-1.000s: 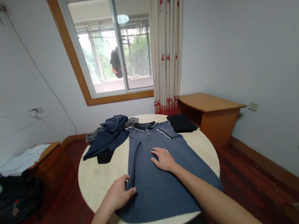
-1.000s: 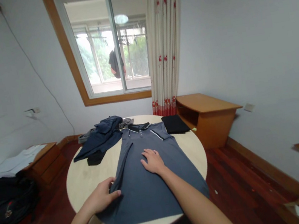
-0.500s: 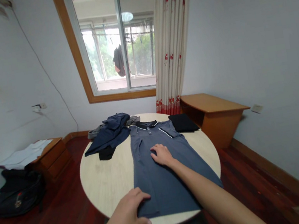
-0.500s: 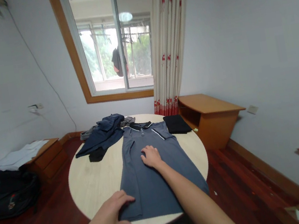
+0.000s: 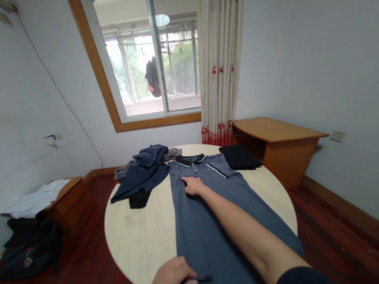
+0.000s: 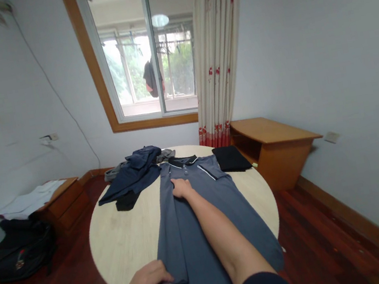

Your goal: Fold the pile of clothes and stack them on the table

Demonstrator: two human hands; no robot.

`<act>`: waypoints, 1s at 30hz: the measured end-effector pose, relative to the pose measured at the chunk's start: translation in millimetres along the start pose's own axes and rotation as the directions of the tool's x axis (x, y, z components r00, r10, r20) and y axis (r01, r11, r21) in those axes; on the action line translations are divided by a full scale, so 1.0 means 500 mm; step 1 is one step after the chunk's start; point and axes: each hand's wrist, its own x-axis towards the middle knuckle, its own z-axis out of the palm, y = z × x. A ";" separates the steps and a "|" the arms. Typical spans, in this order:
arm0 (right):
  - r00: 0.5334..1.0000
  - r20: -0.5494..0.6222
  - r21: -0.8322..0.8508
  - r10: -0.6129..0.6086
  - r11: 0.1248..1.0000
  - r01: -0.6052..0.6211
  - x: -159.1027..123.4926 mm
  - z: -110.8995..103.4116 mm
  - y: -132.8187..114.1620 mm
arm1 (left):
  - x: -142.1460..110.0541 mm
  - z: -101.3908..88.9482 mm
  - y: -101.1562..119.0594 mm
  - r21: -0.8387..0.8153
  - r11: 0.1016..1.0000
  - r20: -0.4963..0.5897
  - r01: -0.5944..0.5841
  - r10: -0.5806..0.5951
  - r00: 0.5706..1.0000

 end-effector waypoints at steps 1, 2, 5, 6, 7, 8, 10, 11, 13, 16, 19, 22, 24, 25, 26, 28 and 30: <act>1.000 -0.016 -0.001 0.005 1.000 -0.005 -0.002 0.001 0.003 | 0.000 0.000 -0.001 -0.007 1.000 -0.005 -0.010 0.010 1.000; 0.999 -0.034 -0.003 0.008 1.000 -0.008 -0.006 0.001 0.007 | -0.001 0.000 -0.001 -0.009 1.000 -0.005 -0.015 0.014 1.000; 0.998 -0.063 -0.012 0.009 1.000 -0.010 -0.025 0.004 0.017 | -0.002 -0.003 0.007 0.011 1.000 0.019 -0.006 0.005 1.000; 0.998 -0.064 -0.016 0.009 1.000 -0.010 -0.031 0.004 0.020 | -0.001 -0.006 0.012 0.024 1.000 0.034 0.004 -0.005 0.999; 0.998 -0.065 -0.021 0.008 1.000 -0.009 -0.036 0.003 0.021 | 0.000 -0.011 0.018 0.034 0.999 0.052 0.017 -0.019 0.998; 0.998 -0.068 -0.025 0.008 1.000 -0.009 -0.040 0.002 0.022 | 0.002 -0.017 0.024 0.042 0.999 0.078 0.031 -0.034 0.996; 0.996 -0.084 -0.036 0.014 0.999 -0.017 -0.045 -0.002 0.020 | 0.012 -0.031 0.034 0.041 0.998 0.150 0.053 -0.059 0.987; 0.995 -0.095 -0.040 0.016 0.999 -0.020 -0.046 -0.004 0.018 | 0.021 -0.038 0.038 0.035 0.998 0.178 0.057 -0.062 0.982; 0.994 -0.111 -0.036 -0.001 0.999 -0.002 -0.049 -0.005 0.011 | 0.047 -0.049 0.038 0.027 0.998 0.162 0.057 -0.061 0.985; 0.992 -0.089 0.000 -0.084 0.996 0.085 -0.056 0.002 0.000 | 0.100 -0.048 0.019 0.099 0.994 0.031 0.034 -0.038 0.999; 0.989 -0.039 0.023 -0.140 0.990 0.141 -0.063 0.013 -0.012 | 0.147 -0.032 -0.013 0.233 0.972 0.090 0.014 -0.036 0.995; 0.982 -0.042 0.022 -0.185 0.982 0.187 -0.054 0.019 -0.028 | 0.164 -0.015 -0.037 0.288 0.958 0.217 -0.003 -0.062 0.974; 0.970 -0.055 0.019 -0.238 0.971 0.240 -0.034 0.024 -0.042 | 0.162 -0.007 -0.044 0.291 0.956 0.251 -0.025 -0.051 0.967; 0.965 -0.050 0.017 -0.258 0.966 0.259 -0.019 0.028 -0.050 | 0.158 -0.004 -0.046 0.292 0.956 0.255 -0.039 -0.039 0.966; 0.964 -0.036 0.013 -0.262 0.965 0.263 -0.002 0.033 -0.057 | 0.154 -0.001 -0.047 0.293 0.955 0.251 -0.051 -0.025 0.968; 0.976 0.001 0.001 -0.220 0.976 0.220 0.038 0.047 -0.066 | 0.150 0.004 -0.053 0.298 0.952 0.235 -0.074 0.002 0.972; 0.989 0.015 -0.005 -0.146 0.989 0.146 0.084 0.062 -0.067 | 0.150 0.011 -0.066 0.315 0.943 0.233 -0.104 0.029 0.972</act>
